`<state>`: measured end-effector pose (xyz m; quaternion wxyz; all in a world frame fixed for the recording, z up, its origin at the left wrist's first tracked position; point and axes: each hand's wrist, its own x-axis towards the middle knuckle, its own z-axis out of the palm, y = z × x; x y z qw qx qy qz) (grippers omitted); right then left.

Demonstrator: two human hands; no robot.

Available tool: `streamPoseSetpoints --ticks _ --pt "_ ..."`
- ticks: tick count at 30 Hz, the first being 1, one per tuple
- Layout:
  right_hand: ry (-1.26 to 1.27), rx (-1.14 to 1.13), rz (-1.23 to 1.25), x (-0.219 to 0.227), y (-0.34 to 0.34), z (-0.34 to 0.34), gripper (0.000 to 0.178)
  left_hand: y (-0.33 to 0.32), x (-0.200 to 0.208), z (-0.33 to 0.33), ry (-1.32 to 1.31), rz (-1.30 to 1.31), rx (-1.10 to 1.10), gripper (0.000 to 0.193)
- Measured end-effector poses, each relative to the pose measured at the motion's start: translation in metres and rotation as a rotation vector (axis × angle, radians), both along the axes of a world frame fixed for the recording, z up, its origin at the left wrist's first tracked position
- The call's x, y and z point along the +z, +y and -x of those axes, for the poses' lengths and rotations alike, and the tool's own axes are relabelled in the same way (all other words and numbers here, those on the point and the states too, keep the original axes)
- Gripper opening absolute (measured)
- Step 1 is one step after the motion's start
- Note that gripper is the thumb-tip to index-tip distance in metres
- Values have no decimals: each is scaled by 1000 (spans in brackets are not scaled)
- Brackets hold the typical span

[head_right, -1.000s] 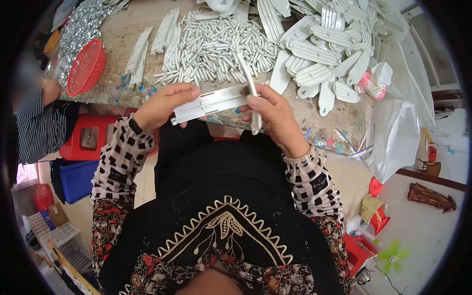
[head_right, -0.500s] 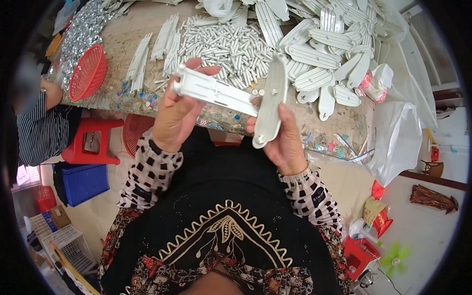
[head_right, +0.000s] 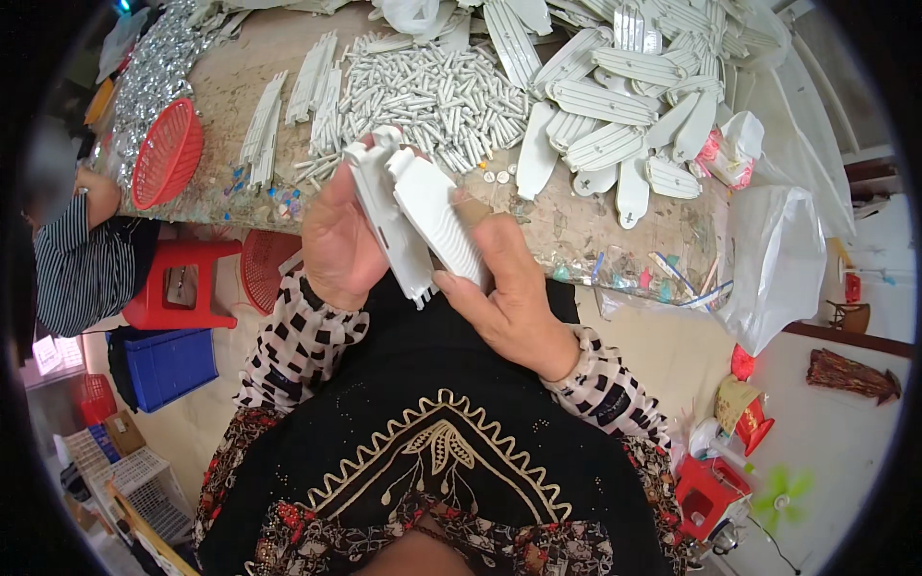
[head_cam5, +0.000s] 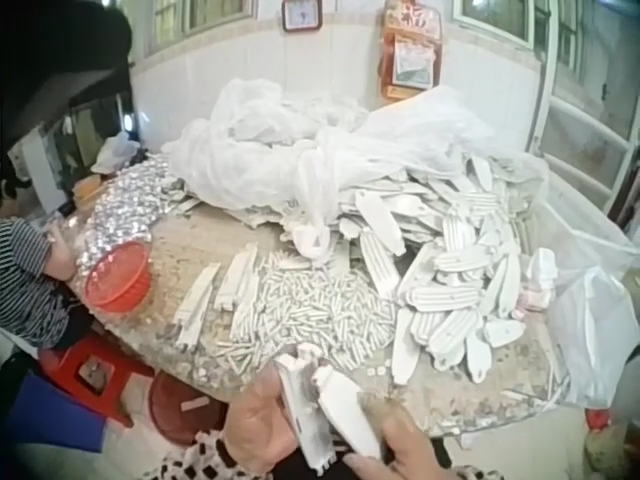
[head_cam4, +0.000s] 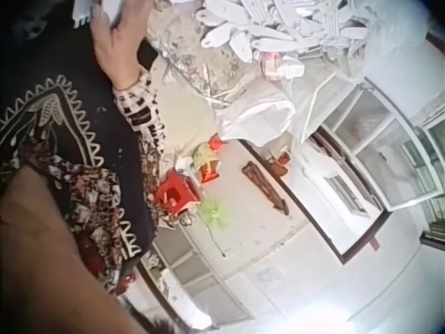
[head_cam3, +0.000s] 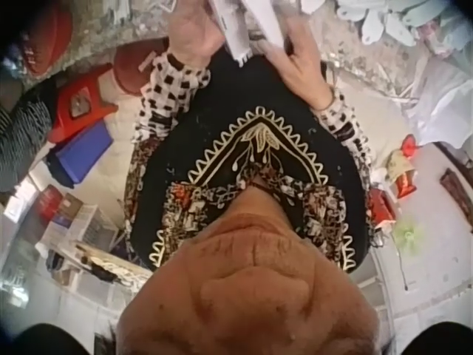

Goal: The person assembles plastic structural components by hand, joining plastic housings with internal clips from component stacks.

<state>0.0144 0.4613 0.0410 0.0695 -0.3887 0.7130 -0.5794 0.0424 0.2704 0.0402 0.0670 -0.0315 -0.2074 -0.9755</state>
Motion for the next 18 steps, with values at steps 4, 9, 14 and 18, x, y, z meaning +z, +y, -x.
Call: streamPoseSetpoints --ticks 4,9,14,18 --pt "17 20 10 0 -2 1 63 9 4 -1 132 119 -41 49" --pt "128 69 13 -3 -2 0 66 7 4 -5 94 426 -27 62" --pt "55 114 -101 3 6 1 65 -2 8 -8 107 538 -14 60" --pt "-11 212 -216 21 15 13 64 -9 14 -11 65 599 -41 59"
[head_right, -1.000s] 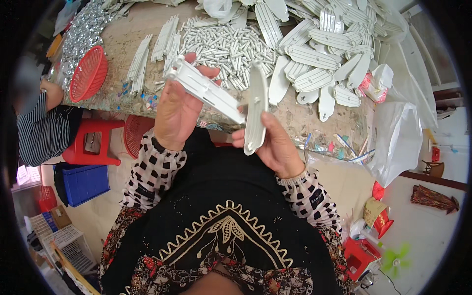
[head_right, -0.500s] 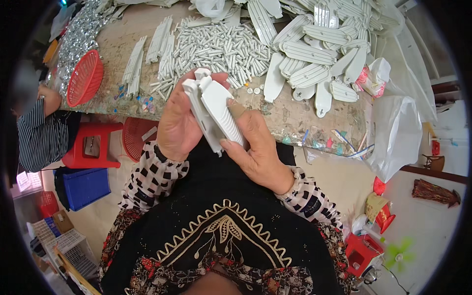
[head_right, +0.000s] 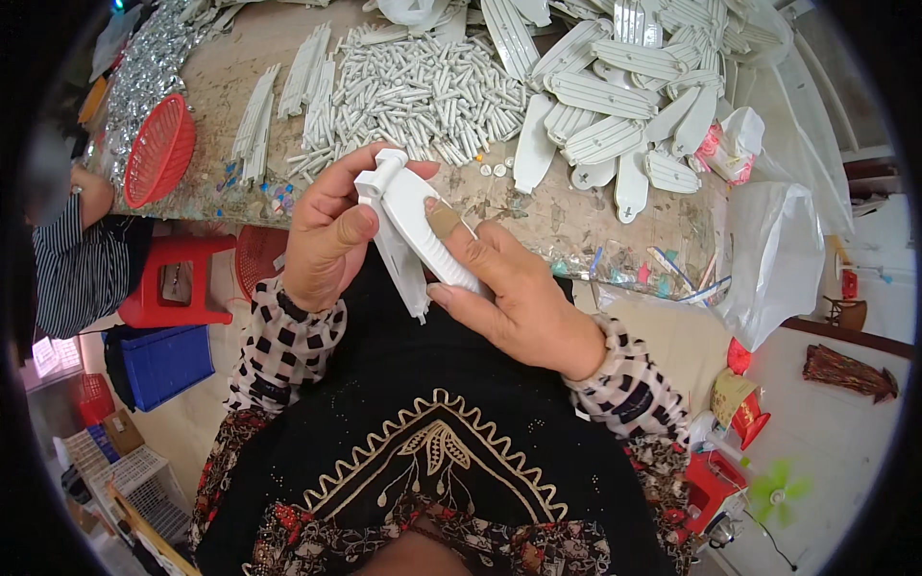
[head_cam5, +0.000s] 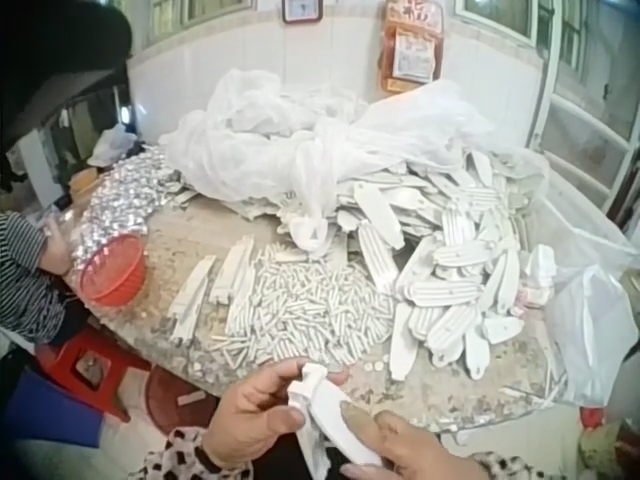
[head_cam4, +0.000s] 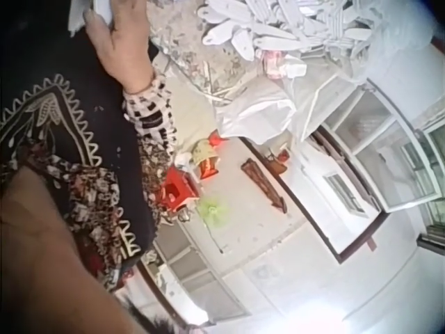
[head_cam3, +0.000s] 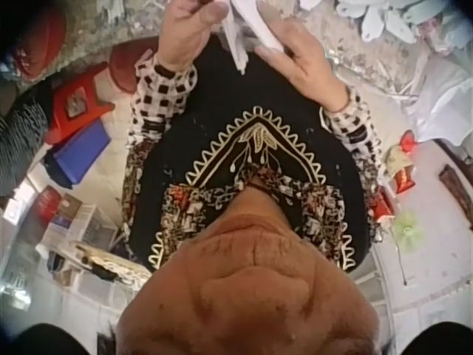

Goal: The person assembles plastic structural components by hand, joining plastic housings with internal clips from component stacks.

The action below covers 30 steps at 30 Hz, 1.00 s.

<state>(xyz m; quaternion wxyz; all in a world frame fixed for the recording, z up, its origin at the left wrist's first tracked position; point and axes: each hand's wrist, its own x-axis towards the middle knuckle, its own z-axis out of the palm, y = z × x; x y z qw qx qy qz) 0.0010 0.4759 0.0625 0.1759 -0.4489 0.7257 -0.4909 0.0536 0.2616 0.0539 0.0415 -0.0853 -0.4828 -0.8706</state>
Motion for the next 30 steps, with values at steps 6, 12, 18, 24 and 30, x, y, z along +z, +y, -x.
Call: streamPoseSetpoints --ticks 6,12,18,24,30 --pt "42 -87 152 -12 -15 -9 67 8 -2 3 2 30 77 59" --pt "97 -219 50 -31 -25 -15 71 27 -8 2 -147 -140 82 59" --pt "316 -204 -78 -21 -21 -8 61 23 -20 3 -36 250 149 58" --pt "303 -114 100 -3 -15 17 33 16 -26 -12 53 619 -50 78" --pt "91 66 16 7 -12 23 20 14 -34 -23 13 555 -149 84"
